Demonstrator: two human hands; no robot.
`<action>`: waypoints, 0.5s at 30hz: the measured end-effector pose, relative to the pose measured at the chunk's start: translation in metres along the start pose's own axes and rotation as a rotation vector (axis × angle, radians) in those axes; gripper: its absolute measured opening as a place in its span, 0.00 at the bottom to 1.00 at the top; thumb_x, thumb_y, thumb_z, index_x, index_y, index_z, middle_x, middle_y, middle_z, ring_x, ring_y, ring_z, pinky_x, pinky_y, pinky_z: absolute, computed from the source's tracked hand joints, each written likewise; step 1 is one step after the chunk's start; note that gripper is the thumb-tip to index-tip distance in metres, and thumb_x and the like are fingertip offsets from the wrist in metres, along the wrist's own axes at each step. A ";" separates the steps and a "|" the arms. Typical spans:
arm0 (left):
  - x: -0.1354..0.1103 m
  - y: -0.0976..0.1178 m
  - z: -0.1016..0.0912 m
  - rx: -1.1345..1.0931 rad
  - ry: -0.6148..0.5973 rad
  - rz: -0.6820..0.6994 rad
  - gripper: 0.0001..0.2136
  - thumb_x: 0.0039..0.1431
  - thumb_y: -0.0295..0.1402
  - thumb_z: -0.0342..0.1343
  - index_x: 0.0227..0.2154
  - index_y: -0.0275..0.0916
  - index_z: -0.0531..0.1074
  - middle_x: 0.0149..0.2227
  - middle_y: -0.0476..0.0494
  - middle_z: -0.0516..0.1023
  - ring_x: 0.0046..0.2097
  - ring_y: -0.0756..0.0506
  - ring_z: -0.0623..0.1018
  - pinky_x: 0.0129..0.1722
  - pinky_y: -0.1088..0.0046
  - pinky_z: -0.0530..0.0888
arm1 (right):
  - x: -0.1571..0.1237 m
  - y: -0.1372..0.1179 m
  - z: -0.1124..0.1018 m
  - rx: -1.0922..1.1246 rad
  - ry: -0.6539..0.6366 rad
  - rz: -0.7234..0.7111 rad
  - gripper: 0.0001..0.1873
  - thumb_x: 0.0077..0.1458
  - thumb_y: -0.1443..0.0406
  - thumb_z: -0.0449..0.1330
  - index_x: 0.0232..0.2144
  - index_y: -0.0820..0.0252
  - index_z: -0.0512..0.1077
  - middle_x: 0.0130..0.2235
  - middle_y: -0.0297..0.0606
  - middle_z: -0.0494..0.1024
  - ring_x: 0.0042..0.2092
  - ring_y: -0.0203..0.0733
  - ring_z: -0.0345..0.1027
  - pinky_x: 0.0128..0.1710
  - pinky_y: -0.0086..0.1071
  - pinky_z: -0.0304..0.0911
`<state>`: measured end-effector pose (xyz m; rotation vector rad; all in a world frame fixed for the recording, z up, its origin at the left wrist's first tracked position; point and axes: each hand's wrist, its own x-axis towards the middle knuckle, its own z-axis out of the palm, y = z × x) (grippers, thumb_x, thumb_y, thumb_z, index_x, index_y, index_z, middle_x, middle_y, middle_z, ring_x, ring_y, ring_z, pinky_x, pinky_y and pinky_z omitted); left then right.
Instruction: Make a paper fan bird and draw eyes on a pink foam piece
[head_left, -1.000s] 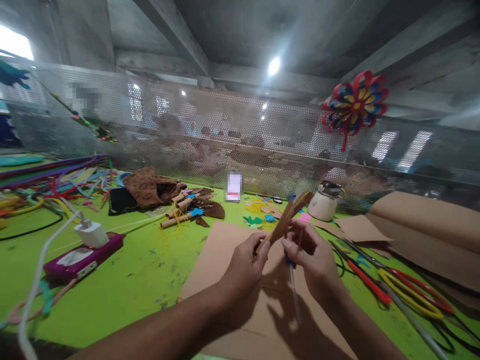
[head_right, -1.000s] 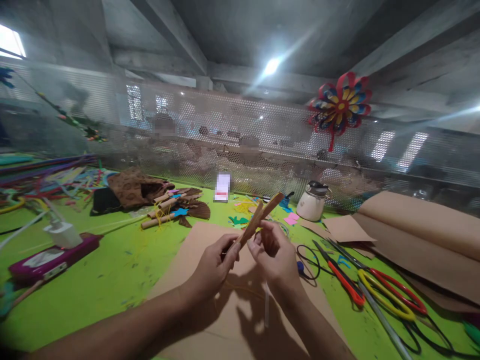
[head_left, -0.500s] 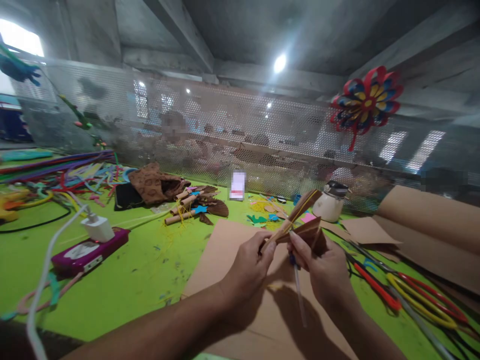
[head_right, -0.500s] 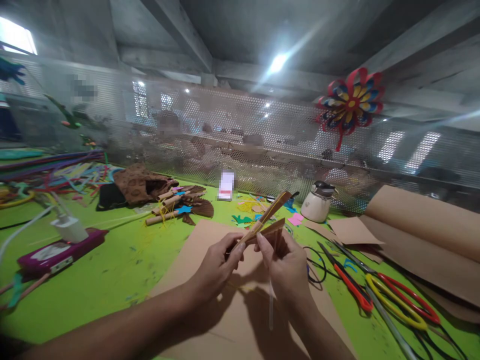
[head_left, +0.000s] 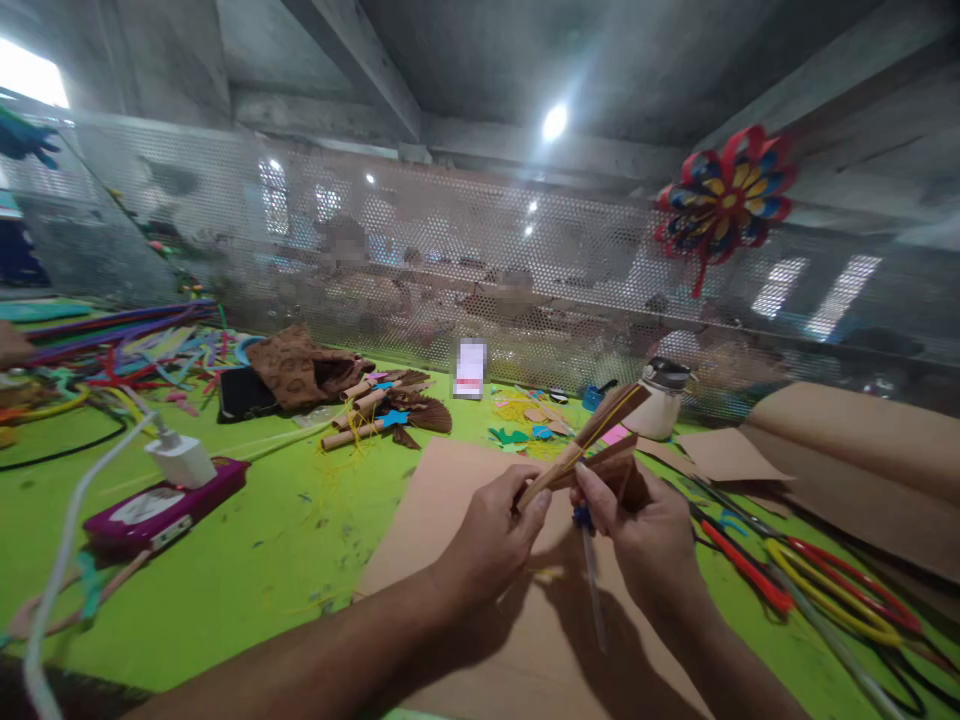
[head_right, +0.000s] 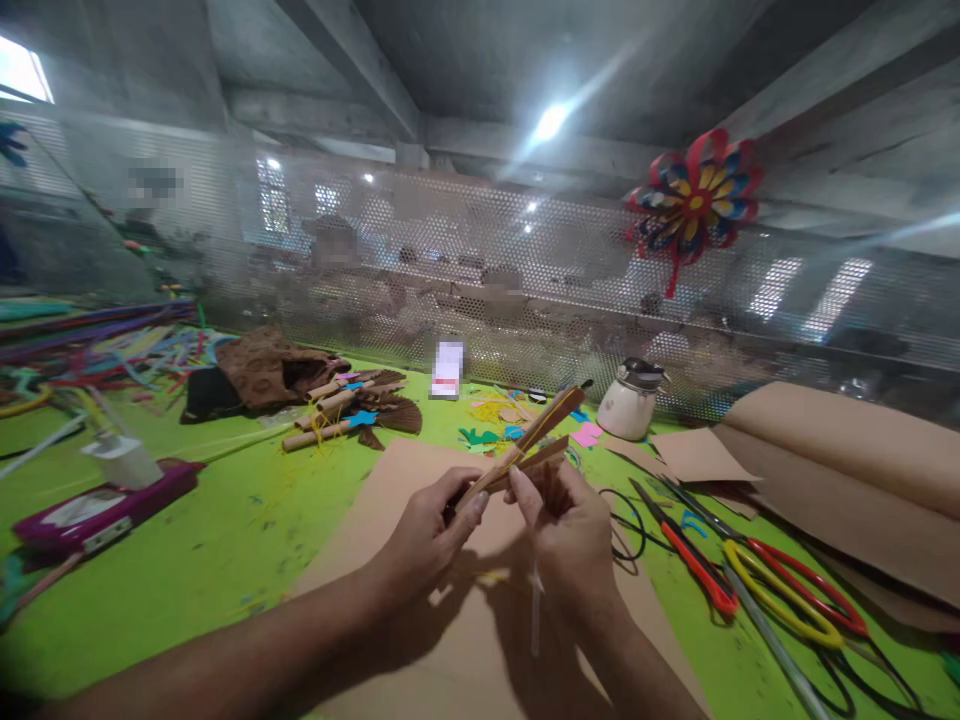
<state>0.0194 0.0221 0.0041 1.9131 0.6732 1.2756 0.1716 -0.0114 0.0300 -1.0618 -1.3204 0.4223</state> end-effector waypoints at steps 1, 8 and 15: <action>0.000 -0.001 0.001 -0.014 0.004 -0.007 0.10 0.63 0.31 0.51 0.44 0.36 0.71 0.41 0.42 0.76 0.42 0.45 0.74 0.44 0.70 0.69 | 0.000 0.000 0.000 0.004 -0.003 -0.005 0.12 0.53 0.58 0.62 0.24 0.60 0.69 0.22 0.32 0.71 0.22 0.32 0.58 0.21 0.28 0.55; 0.002 -0.001 0.002 -0.026 -0.014 -0.079 0.10 0.64 0.34 0.50 0.42 0.36 0.73 0.38 0.43 0.76 0.38 0.46 0.74 0.38 0.71 0.69 | 0.001 -0.001 0.000 -0.030 -0.017 -0.048 0.12 0.54 0.60 0.61 0.23 0.60 0.68 0.21 0.29 0.67 0.21 0.30 0.54 0.21 0.27 0.52; 0.003 -0.006 0.002 -0.128 -0.044 -0.196 0.11 0.63 0.37 0.51 0.38 0.35 0.72 0.28 0.46 0.70 0.29 0.49 0.69 0.30 0.73 0.65 | -0.001 0.001 0.002 -0.063 -0.003 -0.054 0.13 0.55 0.59 0.60 0.23 0.60 0.66 0.21 0.29 0.65 0.23 0.31 0.54 0.22 0.27 0.53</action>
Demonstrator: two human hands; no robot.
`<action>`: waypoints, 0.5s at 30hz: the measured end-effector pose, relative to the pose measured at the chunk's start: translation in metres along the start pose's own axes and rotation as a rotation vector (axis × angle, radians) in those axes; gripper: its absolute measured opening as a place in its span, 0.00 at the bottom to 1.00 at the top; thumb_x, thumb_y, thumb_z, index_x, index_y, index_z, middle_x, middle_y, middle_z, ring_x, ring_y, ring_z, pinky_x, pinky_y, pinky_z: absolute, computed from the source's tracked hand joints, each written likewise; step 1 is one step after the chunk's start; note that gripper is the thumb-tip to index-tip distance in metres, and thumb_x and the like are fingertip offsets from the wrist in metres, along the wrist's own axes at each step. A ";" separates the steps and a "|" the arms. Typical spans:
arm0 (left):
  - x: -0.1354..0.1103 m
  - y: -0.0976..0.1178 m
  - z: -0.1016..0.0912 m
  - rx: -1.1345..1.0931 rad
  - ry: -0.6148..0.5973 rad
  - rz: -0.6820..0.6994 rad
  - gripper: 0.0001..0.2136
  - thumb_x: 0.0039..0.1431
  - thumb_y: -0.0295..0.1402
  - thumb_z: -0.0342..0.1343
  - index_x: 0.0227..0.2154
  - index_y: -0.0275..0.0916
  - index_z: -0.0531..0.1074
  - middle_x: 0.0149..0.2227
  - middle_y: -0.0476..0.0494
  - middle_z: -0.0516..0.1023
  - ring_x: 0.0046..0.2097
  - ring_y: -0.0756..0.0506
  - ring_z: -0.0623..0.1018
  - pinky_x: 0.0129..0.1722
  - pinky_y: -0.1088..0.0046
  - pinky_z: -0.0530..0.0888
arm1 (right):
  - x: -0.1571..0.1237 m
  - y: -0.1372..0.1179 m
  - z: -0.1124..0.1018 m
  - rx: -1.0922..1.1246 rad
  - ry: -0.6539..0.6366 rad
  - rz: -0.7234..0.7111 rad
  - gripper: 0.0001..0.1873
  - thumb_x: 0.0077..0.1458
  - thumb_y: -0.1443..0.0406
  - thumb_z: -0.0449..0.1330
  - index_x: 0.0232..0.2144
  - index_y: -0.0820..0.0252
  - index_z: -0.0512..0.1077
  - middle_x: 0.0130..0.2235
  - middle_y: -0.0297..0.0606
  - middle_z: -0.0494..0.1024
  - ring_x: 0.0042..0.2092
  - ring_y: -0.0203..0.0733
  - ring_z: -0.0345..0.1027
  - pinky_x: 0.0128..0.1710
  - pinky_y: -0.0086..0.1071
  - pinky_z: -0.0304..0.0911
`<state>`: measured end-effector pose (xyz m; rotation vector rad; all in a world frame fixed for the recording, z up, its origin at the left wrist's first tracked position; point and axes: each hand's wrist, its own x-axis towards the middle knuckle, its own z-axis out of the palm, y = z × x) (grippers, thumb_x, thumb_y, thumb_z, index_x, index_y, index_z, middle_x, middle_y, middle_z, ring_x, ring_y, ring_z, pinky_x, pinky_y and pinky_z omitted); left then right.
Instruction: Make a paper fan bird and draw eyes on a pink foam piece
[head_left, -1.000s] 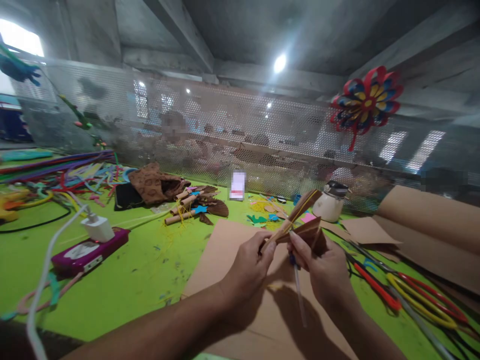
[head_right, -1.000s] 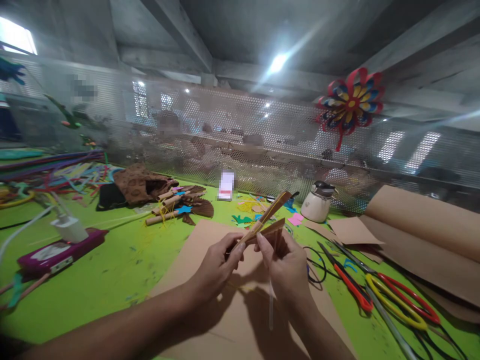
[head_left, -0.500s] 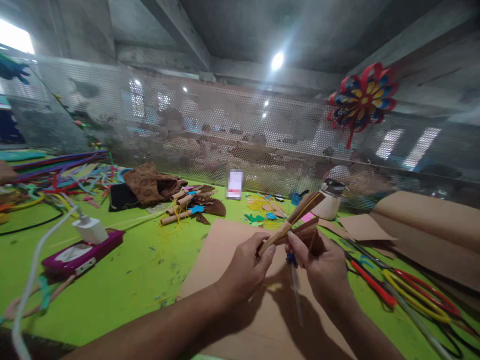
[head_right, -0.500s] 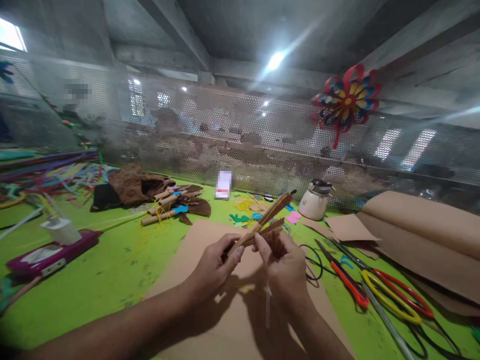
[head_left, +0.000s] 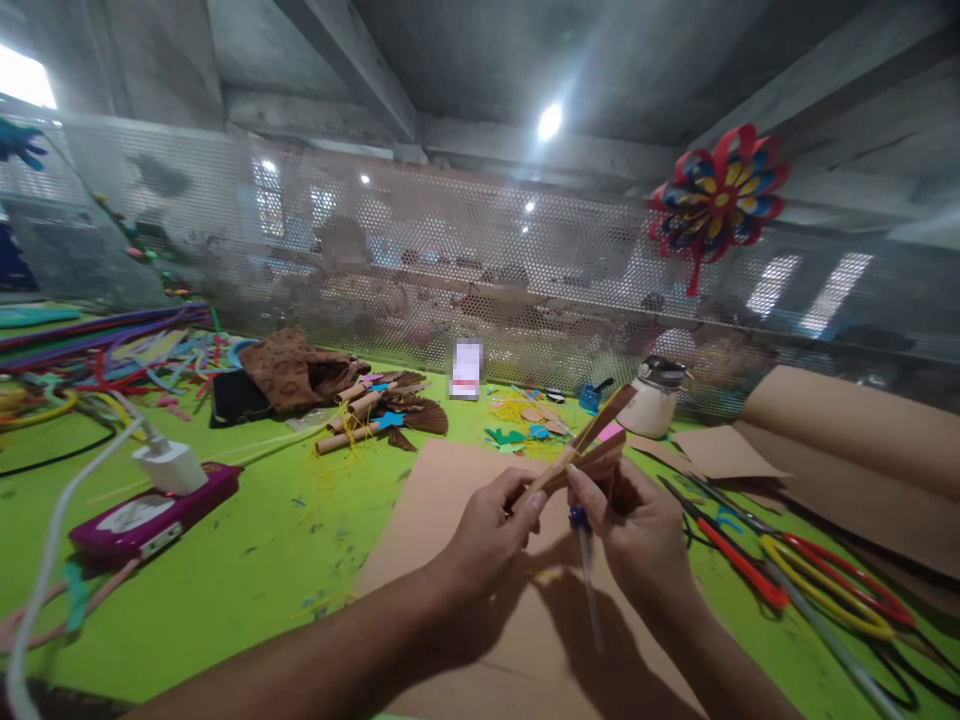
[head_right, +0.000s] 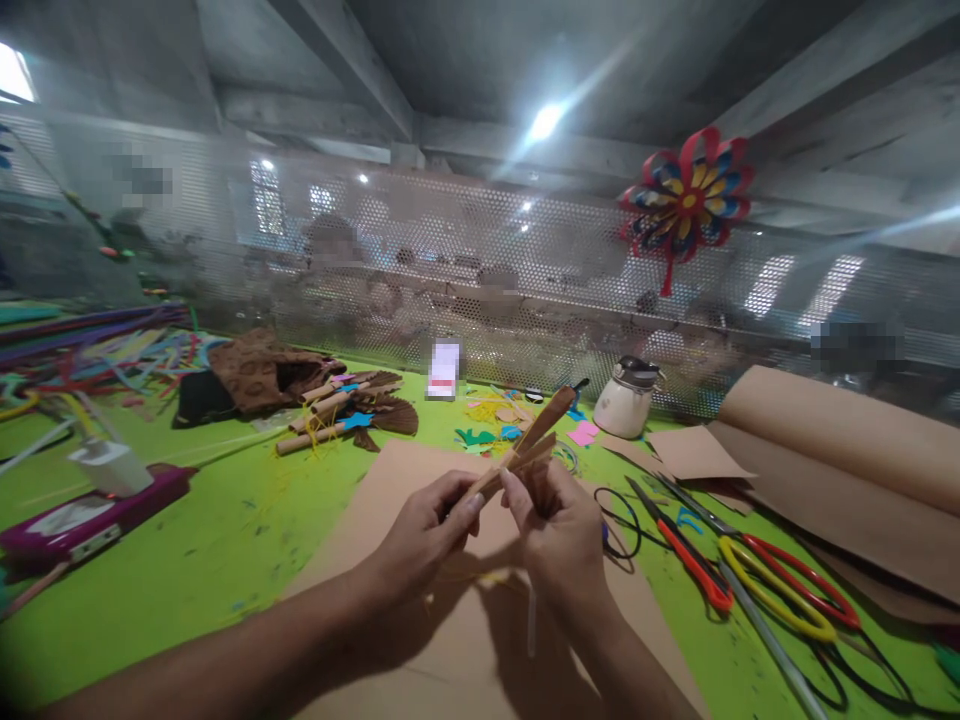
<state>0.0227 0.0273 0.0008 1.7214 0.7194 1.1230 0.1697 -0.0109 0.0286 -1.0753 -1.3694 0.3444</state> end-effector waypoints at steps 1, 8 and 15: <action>0.000 0.000 0.000 -0.013 -0.004 -0.013 0.11 0.63 0.38 0.51 0.36 0.35 0.72 0.27 0.47 0.69 0.29 0.49 0.68 0.29 0.73 0.64 | 0.000 0.000 0.000 -0.003 -0.002 0.000 0.13 0.55 0.59 0.60 0.23 0.59 0.66 0.21 0.29 0.65 0.23 0.32 0.54 0.22 0.28 0.53; 0.000 0.006 0.002 -0.105 -0.029 -0.075 0.12 0.61 0.40 0.53 0.31 0.35 0.70 0.23 0.50 0.66 0.25 0.51 0.64 0.25 0.76 0.61 | 0.003 -0.002 0.001 0.019 -0.002 0.025 0.13 0.53 0.59 0.61 0.23 0.59 0.66 0.21 0.29 0.65 0.23 0.33 0.56 0.23 0.29 0.54; 0.002 0.010 -0.006 -0.417 -0.108 -0.230 0.14 0.59 0.43 0.56 0.33 0.35 0.68 0.22 0.50 0.68 0.20 0.55 0.62 0.19 0.81 0.57 | 0.000 0.001 -0.004 0.017 0.015 0.062 0.15 0.53 0.55 0.61 0.24 0.61 0.70 0.21 0.32 0.67 0.23 0.33 0.57 0.23 0.30 0.53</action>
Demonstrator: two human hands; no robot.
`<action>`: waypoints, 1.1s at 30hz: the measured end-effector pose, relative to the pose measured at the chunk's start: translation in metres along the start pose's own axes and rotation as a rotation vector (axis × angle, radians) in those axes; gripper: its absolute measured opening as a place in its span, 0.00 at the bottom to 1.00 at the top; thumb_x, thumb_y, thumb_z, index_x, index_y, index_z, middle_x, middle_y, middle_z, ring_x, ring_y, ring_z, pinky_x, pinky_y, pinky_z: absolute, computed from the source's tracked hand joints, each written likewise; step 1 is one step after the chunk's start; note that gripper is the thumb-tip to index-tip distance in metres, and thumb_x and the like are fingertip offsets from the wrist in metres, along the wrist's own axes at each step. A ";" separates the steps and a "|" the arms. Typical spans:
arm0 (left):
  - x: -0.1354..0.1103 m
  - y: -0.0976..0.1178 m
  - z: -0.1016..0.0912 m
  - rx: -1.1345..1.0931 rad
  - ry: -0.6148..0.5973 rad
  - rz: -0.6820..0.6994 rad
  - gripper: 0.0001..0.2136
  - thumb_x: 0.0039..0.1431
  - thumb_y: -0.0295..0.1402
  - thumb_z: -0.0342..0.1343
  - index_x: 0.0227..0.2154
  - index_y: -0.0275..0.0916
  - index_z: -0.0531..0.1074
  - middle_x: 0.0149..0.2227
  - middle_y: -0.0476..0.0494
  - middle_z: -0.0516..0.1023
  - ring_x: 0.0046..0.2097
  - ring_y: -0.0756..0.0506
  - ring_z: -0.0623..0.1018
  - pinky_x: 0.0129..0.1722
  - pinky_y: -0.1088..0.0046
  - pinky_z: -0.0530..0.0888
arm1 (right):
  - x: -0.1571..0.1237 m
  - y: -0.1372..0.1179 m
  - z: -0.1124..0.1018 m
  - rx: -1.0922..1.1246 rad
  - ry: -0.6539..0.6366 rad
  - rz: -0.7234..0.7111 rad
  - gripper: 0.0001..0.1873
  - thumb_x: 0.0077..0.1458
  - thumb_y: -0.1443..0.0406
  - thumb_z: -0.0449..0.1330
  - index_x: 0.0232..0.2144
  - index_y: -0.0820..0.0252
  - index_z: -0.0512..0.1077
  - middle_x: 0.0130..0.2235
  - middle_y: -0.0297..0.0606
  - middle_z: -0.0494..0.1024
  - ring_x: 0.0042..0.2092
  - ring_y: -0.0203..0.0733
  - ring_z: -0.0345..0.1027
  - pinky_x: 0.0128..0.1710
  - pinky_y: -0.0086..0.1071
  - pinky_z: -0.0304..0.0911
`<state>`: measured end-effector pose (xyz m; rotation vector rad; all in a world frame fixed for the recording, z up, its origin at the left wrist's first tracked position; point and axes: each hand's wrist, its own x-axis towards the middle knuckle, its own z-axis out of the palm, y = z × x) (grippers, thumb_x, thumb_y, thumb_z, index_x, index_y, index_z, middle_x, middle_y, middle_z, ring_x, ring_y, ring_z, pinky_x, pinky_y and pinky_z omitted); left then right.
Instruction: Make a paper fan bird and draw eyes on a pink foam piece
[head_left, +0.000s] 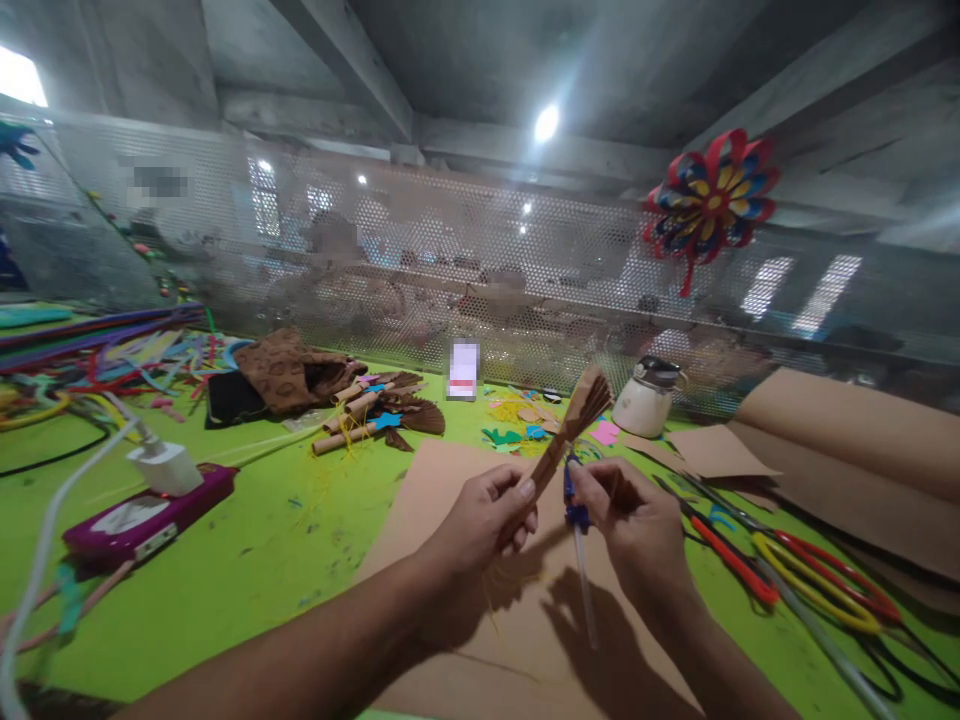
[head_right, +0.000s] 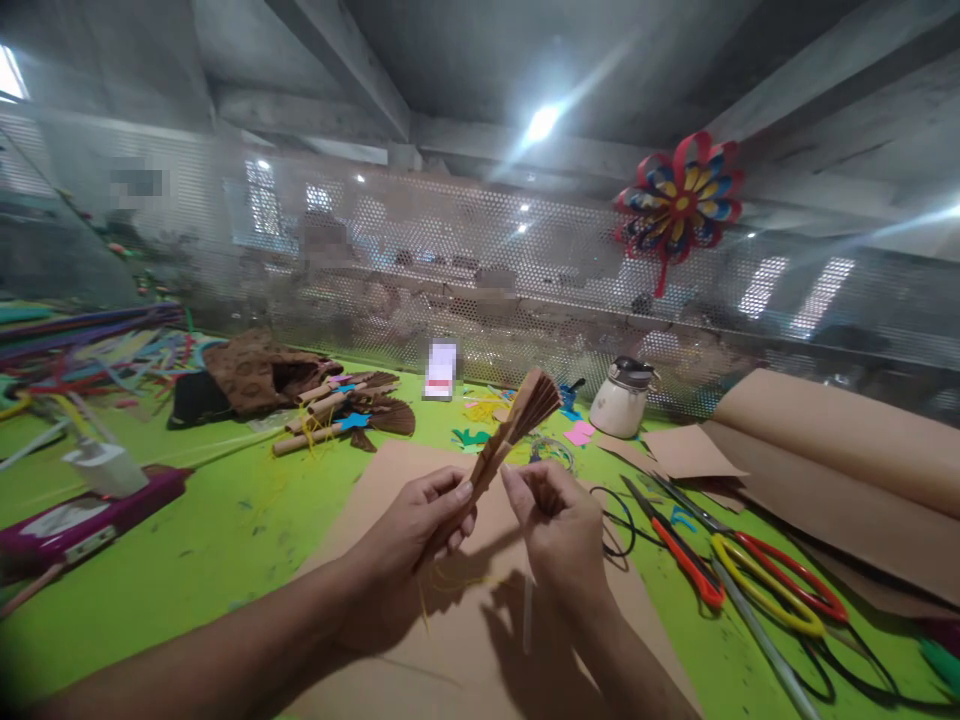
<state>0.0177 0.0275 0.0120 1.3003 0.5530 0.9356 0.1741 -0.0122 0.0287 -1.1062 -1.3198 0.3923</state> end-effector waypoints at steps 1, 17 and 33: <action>0.000 0.002 -0.002 -0.060 -0.016 -0.029 0.13 0.59 0.42 0.56 0.33 0.35 0.68 0.23 0.50 0.69 0.20 0.55 0.63 0.18 0.82 0.57 | 0.000 0.001 -0.002 -0.004 0.007 0.017 0.15 0.53 0.55 0.62 0.23 0.61 0.70 0.21 0.32 0.67 0.23 0.33 0.57 0.23 0.30 0.53; -0.007 0.002 0.000 -0.446 -0.212 -0.196 0.09 0.61 0.35 0.50 0.36 0.33 0.70 0.21 0.46 0.71 0.16 0.56 0.64 0.15 0.83 0.56 | 0.002 -0.013 -0.005 0.425 -0.349 0.410 0.17 0.48 0.55 0.66 0.27 0.63 0.69 0.19 0.24 0.56 0.19 0.24 0.41 0.19 0.27 0.36; -0.004 0.000 0.004 -0.266 -0.157 -0.088 0.11 0.57 0.36 0.55 0.33 0.31 0.74 0.31 0.38 0.75 0.32 0.46 0.75 0.35 0.71 0.68 | 0.005 0.007 -0.009 0.276 -0.294 0.358 0.17 0.49 0.55 0.66 0.28 0.64 0.70 0.19 0.24 0.56 0.21 0.28 0.46 0.22 0.28 0.40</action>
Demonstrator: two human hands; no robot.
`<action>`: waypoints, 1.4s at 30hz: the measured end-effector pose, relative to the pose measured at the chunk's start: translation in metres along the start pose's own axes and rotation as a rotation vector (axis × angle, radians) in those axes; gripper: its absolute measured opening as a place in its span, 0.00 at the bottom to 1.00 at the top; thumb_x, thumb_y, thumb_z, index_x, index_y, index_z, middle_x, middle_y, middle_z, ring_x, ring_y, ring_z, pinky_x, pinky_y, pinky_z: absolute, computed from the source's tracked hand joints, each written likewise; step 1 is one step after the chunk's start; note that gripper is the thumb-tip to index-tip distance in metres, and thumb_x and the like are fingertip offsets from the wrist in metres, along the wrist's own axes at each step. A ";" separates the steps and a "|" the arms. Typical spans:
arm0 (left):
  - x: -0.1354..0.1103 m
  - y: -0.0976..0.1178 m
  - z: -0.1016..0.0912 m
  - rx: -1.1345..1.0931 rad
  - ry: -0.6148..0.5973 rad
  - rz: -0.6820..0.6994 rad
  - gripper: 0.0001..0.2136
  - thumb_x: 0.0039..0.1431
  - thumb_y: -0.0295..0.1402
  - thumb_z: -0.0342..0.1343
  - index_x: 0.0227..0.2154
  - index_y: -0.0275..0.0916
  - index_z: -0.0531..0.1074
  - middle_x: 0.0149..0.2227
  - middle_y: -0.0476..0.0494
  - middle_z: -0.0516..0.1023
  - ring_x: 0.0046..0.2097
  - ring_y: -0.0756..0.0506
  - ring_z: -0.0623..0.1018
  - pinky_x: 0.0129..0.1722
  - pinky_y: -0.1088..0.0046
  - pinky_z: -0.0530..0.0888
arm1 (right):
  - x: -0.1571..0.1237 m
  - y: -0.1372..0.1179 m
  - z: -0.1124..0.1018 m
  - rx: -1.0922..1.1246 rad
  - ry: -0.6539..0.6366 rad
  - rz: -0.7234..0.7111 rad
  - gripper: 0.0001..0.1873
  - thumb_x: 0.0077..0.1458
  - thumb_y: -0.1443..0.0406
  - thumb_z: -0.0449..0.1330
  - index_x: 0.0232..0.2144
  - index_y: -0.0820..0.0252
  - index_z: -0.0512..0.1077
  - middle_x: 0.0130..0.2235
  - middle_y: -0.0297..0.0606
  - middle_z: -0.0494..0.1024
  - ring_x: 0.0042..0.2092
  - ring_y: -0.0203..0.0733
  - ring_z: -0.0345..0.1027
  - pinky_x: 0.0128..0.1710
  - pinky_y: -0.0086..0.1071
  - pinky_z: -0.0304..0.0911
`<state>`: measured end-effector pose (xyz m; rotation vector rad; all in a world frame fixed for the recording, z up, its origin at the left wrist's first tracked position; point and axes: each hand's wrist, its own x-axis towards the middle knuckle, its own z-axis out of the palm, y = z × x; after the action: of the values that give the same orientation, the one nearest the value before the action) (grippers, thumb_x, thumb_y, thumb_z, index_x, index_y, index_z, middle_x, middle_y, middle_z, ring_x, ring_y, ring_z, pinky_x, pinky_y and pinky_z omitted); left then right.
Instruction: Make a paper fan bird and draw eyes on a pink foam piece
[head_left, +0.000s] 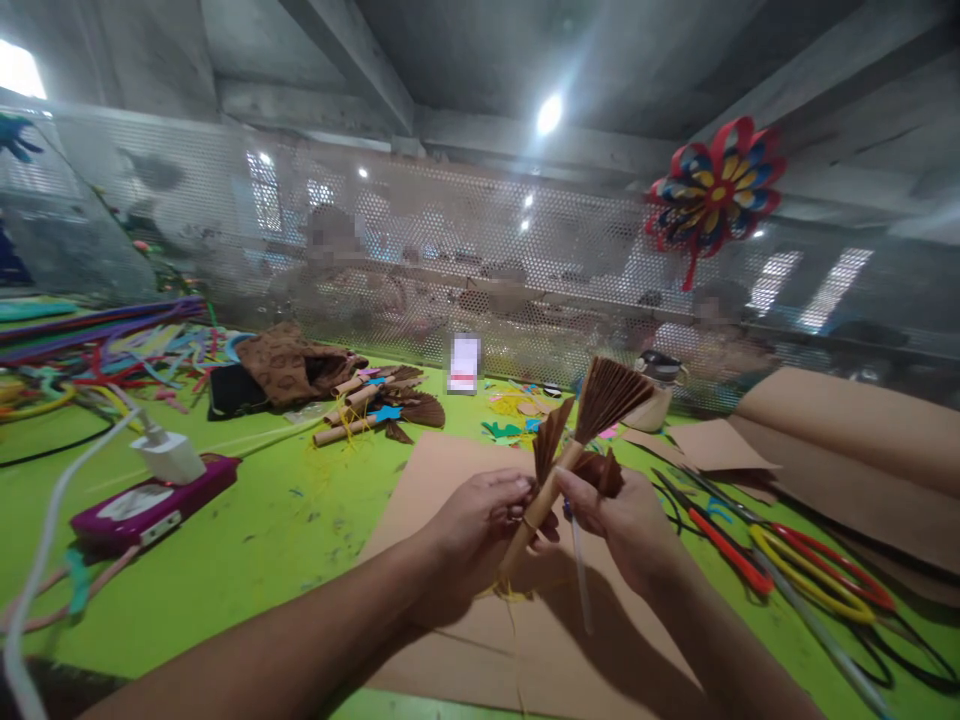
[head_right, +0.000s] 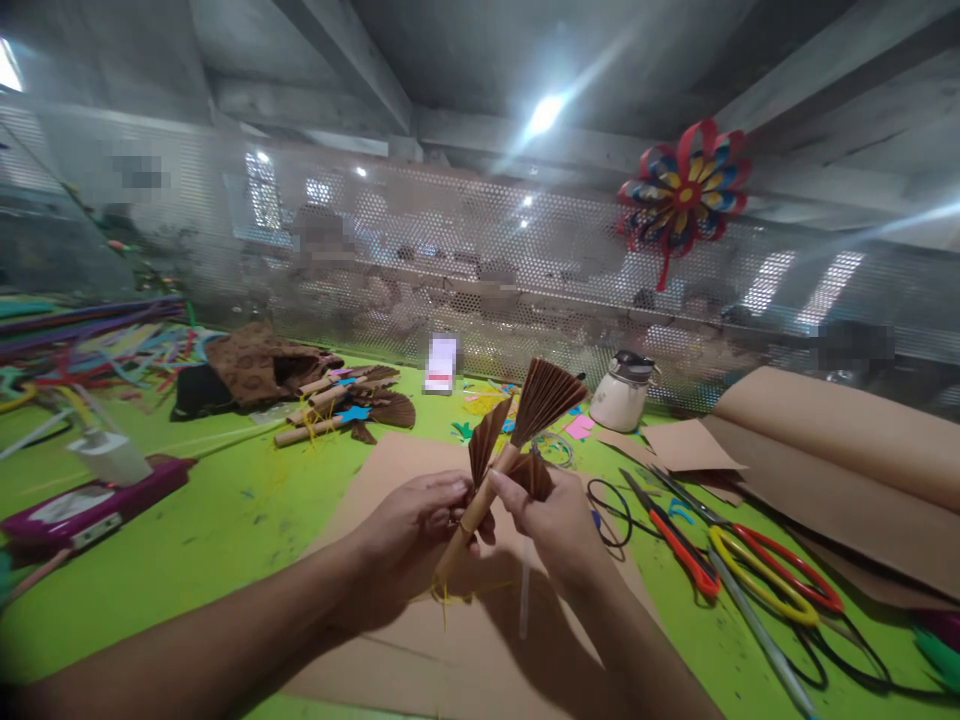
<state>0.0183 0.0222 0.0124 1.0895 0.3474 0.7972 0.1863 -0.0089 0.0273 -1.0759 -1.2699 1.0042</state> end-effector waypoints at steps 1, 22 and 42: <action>0.000 0.000 0.000 -0.009 0.004 -0.002 0.11 0.57 0.36 0.55 0.33 0.31 0.73 0.31 0.38 0.75 0.32 0.46 0.75 0.35 0.70 0.68 | 0.000 0.000 0.000 -0.001 0.003 0.001 0.17 0.49 0.55 0.65 0.28 0.64 0.70 0.19 0.24 0.56 0.21 0.28 0.46 0.22 0.28 0.40; -0.003 -0.011 0.005 -0.240 -0.068 -0.101 0.09 0.62 0.35 0.55 0.42 0.37 0.69 0.30 0.45 0.72 0.28 0.51 0.72 0.30 0.77 0.66 | -0.003 0.000 -0.003 0.062 -0.087 -0.003 0.15 0.50 0.57 0.65 0.28 0.63 0.68 0.19 0.23 0.54 0.22 0.28 0.43 0.21 0.29 0.40; -0.008 -0.013 0.016 -0.338 -0.119 -0.089 0.05 0.64 0.33 0.49 0.39 0.39 0.65 0.26 0.45 0.70 0.27 0.51 0.71 0.29 0.77 0.63 | -0.006 -0.005 -0.006 0.063 -0.181 0.006 0.17 0.51 0.56 0.64 0.38 0.62 0.74 0.28 0.36 0.69 0.26 0.33 0.56 0.24 0.29 0.53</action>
<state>0.0277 0.0030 0.0069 0.7944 0.1515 0.6792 0.1919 -0.0159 0.0308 -0.9577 -1.3716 1.1588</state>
